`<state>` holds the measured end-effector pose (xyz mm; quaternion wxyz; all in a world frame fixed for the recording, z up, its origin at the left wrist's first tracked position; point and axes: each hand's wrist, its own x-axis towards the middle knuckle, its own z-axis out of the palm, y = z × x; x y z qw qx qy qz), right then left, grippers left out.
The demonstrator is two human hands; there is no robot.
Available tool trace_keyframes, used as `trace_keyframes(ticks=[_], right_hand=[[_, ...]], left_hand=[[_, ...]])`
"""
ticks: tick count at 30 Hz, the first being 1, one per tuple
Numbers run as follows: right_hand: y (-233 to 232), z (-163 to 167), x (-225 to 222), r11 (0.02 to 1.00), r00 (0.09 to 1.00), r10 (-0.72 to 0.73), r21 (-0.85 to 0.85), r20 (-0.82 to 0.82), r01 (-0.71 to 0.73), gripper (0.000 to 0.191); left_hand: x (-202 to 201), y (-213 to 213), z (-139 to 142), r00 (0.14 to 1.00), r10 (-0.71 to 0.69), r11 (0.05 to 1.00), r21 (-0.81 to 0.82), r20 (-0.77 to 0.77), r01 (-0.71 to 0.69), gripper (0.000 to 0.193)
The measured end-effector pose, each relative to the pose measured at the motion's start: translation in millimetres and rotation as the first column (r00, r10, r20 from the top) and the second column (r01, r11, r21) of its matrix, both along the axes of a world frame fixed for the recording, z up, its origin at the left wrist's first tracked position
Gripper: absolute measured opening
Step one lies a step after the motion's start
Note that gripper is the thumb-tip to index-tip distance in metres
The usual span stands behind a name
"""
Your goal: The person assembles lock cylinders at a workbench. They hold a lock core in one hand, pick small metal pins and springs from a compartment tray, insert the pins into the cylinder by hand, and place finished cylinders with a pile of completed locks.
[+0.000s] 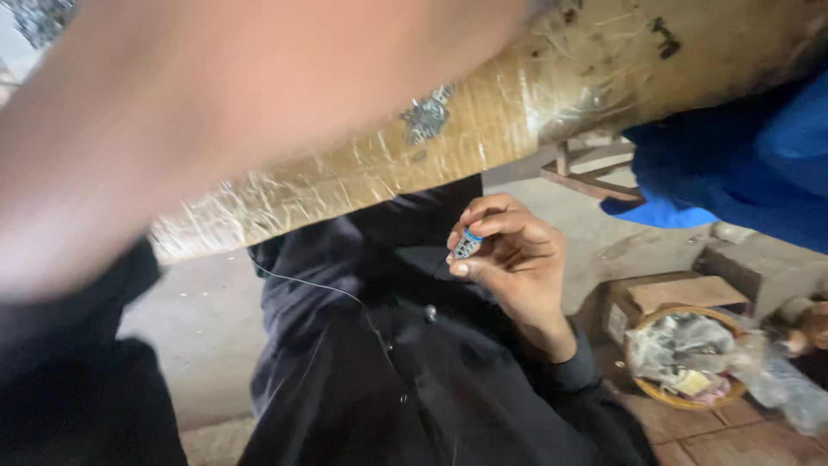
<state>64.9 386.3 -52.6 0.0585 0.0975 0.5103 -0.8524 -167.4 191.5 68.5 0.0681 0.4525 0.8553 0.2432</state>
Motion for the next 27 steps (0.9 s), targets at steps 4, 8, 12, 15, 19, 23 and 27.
trace_keyframes(ticks=[4, 8, 12, 15, 19, 23, 27], right_hand=[[-0.8, 14.0, -24.6, 0.999, 0.999, 0.020, -0.043, -0.045, -0.022, 0.040], [6.3, 32.8, -36.1, 1.000, 0.998, -0.016, -0.007, -0.065, 0.016, 0.038], [8.9, 43.2, -36.7, 0.995, 0.992, -0.068, 0.066, -0.106, 0.075, 0.038], [7.8, 43.3, -31.8, 0.990, 0.989, -0.116, 0.064, -0.095, 0.122, 0.039], [4.7, 31.6, -27.2, 0.990, 0.990, -0.140, -0.027, -0.032, 0.139, 0.040], [7.4, 23.7, -25.3, 0.994, 0.994, -0.102, -0.036, 0.024, 0.103, 0.038], [25.7, 21.9, -31.8, 0.990, 0.990, -0.141, -0.026, -0.020, 0.141, 0.038]], left_hand=[[52.0, -53.0, 17.5, 0.980, 0.161, 0.974, 0.141, 0.113, -0.176, 0.011], [48.1, -35.4, 11.7, 0.981, 0.094, 0.928, 0.342, 0.167, -0.147, 0.010], [24.5, 34.7, 1.9, 0.993, -0.073, 0.877, 0.481, 0.098, 0.017, 0.010], [14.2, 43.6, 2.8, 0.989, -0.102, 0.880, 0.474, 0.109, 0.039, 0.010], [20.9, -16.0, 9.7, 0.978, -0.014, 0.933, 0.355, 0.209, -0.063, 0.011], [62.1, -76.4, 34.4, 0.928, 0.168, 0.974, 0.091, 0.333, -0.209, 0.013], [94.5, -86.5, 49.2, 0.866, 0.336, 0.941, -0.100, 0.372, -0.322, 0.015]])
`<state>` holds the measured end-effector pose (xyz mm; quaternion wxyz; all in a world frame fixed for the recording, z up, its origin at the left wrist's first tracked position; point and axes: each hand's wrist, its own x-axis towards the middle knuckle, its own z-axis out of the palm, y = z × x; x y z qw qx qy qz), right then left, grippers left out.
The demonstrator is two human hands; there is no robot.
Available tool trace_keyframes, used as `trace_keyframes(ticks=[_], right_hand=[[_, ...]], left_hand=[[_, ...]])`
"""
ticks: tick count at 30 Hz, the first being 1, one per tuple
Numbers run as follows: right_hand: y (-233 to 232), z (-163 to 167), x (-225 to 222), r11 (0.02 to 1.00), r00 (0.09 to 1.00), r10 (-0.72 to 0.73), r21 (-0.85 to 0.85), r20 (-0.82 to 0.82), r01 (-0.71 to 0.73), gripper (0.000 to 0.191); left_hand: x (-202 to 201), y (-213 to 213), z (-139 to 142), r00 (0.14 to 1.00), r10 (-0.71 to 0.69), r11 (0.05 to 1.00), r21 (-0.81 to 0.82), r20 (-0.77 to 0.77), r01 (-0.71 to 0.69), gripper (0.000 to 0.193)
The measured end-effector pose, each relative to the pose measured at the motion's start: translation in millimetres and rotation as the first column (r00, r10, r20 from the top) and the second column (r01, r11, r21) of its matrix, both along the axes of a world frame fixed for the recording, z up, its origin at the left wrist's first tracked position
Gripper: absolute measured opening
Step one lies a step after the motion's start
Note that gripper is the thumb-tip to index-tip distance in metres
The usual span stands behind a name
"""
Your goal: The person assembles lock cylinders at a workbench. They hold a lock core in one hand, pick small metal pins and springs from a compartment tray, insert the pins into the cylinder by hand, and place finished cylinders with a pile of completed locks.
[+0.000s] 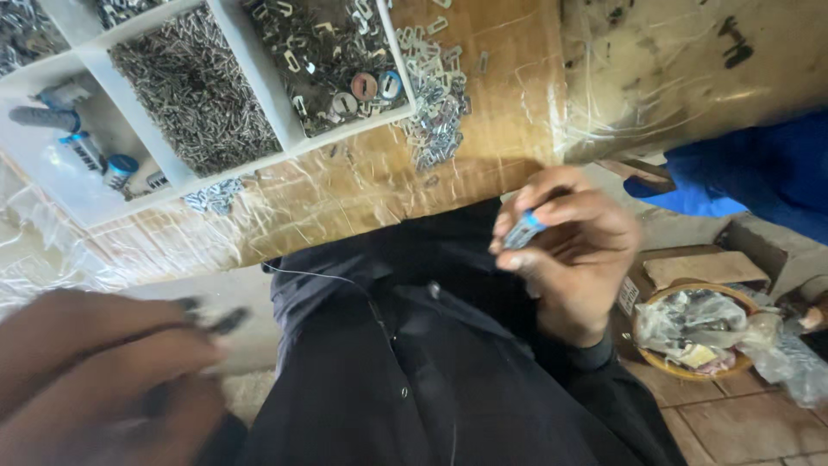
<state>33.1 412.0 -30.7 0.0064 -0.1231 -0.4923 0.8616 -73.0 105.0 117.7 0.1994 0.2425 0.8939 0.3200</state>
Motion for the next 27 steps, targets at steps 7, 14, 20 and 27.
trace_keyframes(ticks=[7, 14, 20, 27], right_hand=[[51.7, 17.2, -22.8, 0.993, 0.926, -0.118, -0.041, -0.358, 0.111, 0.046], [30.7, -28.1, -32.8, 0.957, 0.903, -0.289, -0.107, -0.316, 0.269, 0.045], [23.2, -42.9, -40.3, 0.972, 0.918, -0.225, -0.144, -0.327, 0.187, 0.049], [8.3, 6.6, -37.6, 0.995, 0.950, 0.092, -0.010, -0.297, -0.100, 0.059]], left_hand=[[-14.0, 82.0, -57.9, 0.995, -0.040, 0.827, 0.556, -0.088, 0.082, 0.020], [27.5, 98.0, -119.4, 0.935, 0.148, 0.958, 0.281, -0.321, -0.055, 0.024], [14.4, 74.7, -96.7, 0.888, 0.210, 0.973, 0.172, -0.409, -0.151, 0.026], [55.9, 4.7, -106.5, 0.908, 0.221, 0.975, 0.071, -0.356, -0.210, 0.024]])
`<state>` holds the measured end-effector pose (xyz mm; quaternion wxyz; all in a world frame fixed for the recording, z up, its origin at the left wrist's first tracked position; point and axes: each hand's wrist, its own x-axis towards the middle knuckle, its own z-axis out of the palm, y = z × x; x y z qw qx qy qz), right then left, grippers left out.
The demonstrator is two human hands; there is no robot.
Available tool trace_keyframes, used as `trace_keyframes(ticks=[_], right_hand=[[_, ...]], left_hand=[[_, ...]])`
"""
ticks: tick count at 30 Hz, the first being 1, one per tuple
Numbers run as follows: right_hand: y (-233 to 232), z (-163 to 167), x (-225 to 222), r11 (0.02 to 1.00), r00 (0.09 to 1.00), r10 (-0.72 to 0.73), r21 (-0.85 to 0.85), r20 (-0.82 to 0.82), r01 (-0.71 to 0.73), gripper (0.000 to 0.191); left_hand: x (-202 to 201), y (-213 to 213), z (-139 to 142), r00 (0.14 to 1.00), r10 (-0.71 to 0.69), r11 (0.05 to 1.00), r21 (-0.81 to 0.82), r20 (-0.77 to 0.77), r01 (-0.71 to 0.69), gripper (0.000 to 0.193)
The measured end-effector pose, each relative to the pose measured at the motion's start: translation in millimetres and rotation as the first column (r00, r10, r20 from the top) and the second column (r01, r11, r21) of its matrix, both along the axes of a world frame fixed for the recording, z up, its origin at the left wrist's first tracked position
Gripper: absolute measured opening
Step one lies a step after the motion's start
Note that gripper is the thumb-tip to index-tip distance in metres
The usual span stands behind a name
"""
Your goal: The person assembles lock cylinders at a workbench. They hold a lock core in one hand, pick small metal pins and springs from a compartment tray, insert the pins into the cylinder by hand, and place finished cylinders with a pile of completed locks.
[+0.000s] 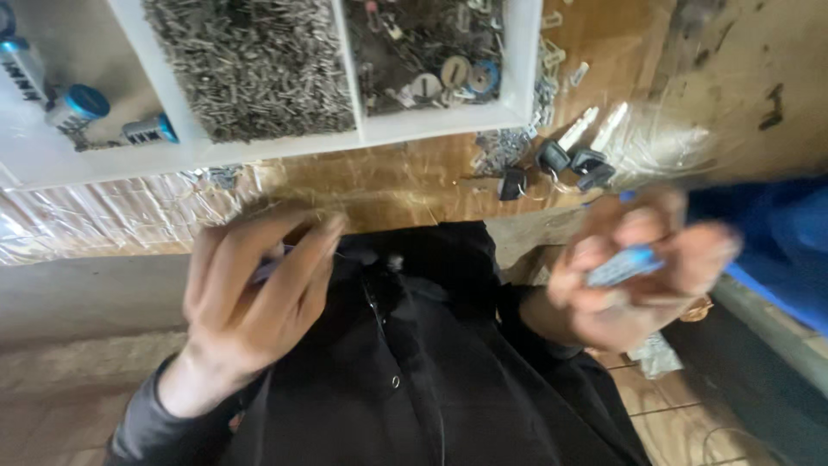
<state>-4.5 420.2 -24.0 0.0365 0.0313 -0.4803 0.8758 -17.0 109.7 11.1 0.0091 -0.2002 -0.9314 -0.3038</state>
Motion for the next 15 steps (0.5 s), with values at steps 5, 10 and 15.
trace_keyframes(ticks=[5, 10, 15], right_hand=[[-68.4, -2.5, 3.5, 0.939, 0.937, 0.340, -0.076, 0.083, -0.334, 0.048], [-124.2, 4.6, 12.1, 0.761, 0.710, 0.649, -0.236, 0.274, -0.605, 0.033], [-153.8, 8.4, 3.1, 0.686, 0.650, 0.717, -0.090, 0.252, -0.722, 0.025]], left_hand=[[53.5, -52.0, -18.8, 0.961, 0.275, 0.958, -0.089, 0.017, -0.272, 0.025], [53.8, -79.8, -6.4, 0.958, 0.277, 0.921, -0.264, -0.067, -0.285, 0.029], [20.6, -93.3, 16.5, 0.925, 0.373, 0.927, -0.078, 0.071, -0.367, 0.033]])
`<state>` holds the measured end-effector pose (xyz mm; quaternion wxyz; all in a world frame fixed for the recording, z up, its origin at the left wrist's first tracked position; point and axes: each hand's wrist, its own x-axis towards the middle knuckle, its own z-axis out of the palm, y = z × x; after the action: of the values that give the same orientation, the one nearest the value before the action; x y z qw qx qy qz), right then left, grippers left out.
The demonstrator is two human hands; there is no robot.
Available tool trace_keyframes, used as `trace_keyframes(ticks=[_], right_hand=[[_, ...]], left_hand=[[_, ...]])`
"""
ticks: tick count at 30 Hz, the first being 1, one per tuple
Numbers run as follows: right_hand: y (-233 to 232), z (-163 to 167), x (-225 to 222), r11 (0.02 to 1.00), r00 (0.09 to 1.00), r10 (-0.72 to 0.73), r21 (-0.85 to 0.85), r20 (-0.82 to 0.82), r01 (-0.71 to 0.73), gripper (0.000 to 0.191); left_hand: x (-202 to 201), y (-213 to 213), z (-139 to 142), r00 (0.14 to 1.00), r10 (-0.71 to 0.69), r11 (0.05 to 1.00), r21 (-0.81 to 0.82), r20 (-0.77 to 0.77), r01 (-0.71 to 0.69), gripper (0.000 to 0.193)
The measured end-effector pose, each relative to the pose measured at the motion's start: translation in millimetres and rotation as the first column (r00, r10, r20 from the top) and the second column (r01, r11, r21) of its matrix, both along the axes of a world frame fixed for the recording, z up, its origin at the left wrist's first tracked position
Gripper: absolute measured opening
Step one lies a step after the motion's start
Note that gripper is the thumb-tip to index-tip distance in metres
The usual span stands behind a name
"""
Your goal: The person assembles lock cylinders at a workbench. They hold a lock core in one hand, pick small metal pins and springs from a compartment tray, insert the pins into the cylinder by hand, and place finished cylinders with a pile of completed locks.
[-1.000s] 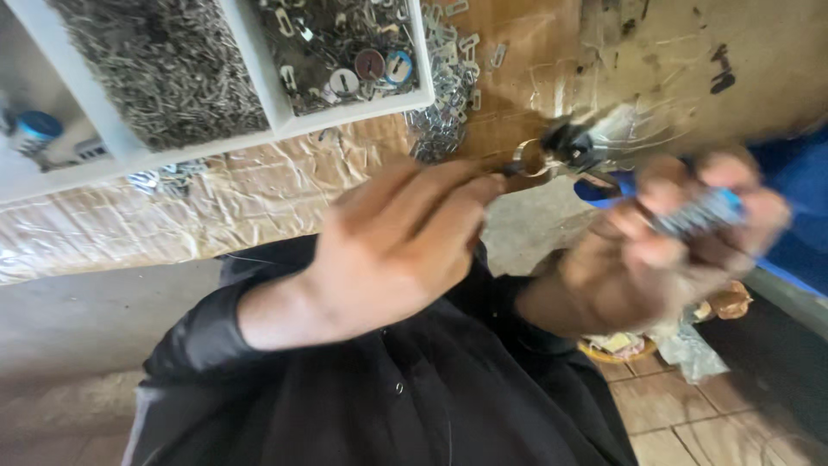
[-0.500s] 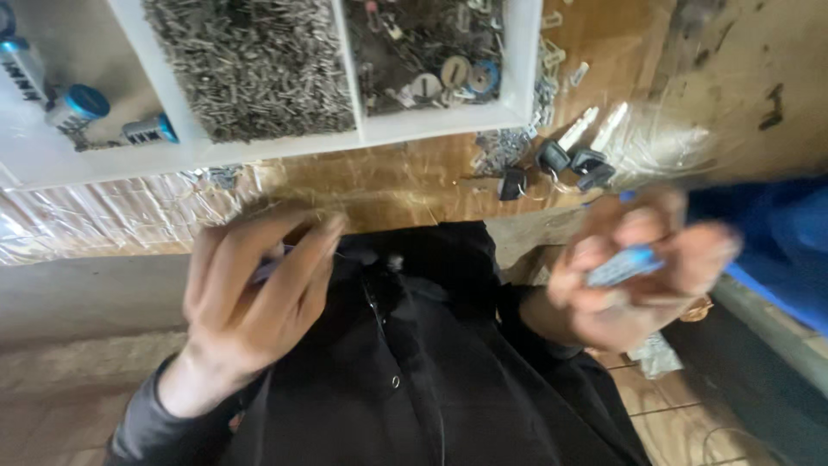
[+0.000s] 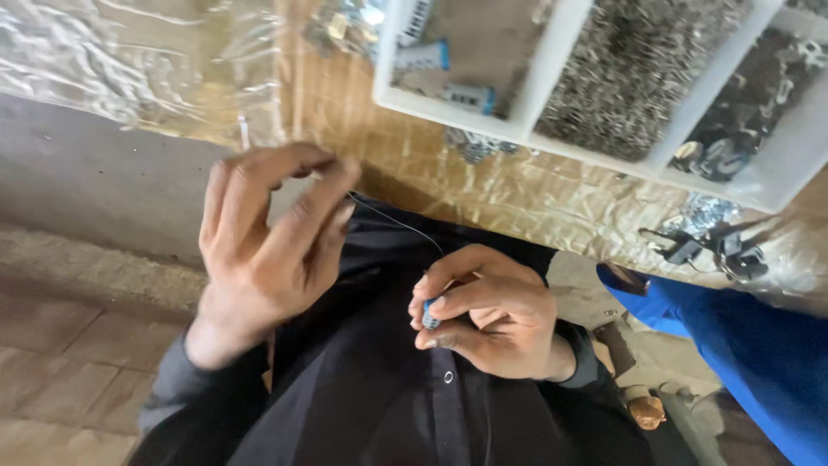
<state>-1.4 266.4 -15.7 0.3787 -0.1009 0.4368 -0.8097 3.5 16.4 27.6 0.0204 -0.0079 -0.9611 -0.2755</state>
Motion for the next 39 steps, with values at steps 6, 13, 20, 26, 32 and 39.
trace_keyframes(ticks=[6, 13, 20, 26, 32, 39], right_hand=[[-18.4, 13.0, -13.1, 0.995, 0.993, -0.050, 0.075, -0.110, 0.059, 0.030], [-22.5, 14.6, -18.0, 0.985, 0.973, -0.121, 0.099, -0.199, 0.143, 0.033], [-17.4, 8.7, -14.2, 0.981, 0.977, -0.167, 0.073, -0.136, 0.178, 0.034], [-7.2, 5.4, -13.0, 0.980, 0.976, -0.175, 0.073, -0.128, 0.185, 0.038], [1.2, 5.7, -15.0, 0.961, 0.961, -0.165, 0.183, -0.224, 0.207, 0.036], [4.7, 1.4, -12.1, 0.964, 0.957, -0.250, 0.052, -0.147, 0.260, 0.033]], left_hand=[[-22.0, -7.7, -32.2, 0.988, 0.093, 0.976, -0.185, -0.124, -0.116, 0.054], [-51.9, -32.0, -42.2, 0.976, -0.156, 0.960, -0.256, -0.155, 0.113, 0.042], [-25.3, -29.1, -34.3, 0.970, -0.202, 0.974, -0.135, -0.134, 0.184, 0.037], [-5.2, -22.7, -21.6, 0.979, -0.103, 0.993, -0.080, -0.174, 0.090, 0.043], [-5.4, -4.9, -11.7, 0.987, -0.133, 0.990, -0.061, -0.090, 0.128, 0.053], [16.5, 7.4, -18.2, 0.993, -0.104, 0.981, -0.169, -0.054, 0.094, 0.043]])
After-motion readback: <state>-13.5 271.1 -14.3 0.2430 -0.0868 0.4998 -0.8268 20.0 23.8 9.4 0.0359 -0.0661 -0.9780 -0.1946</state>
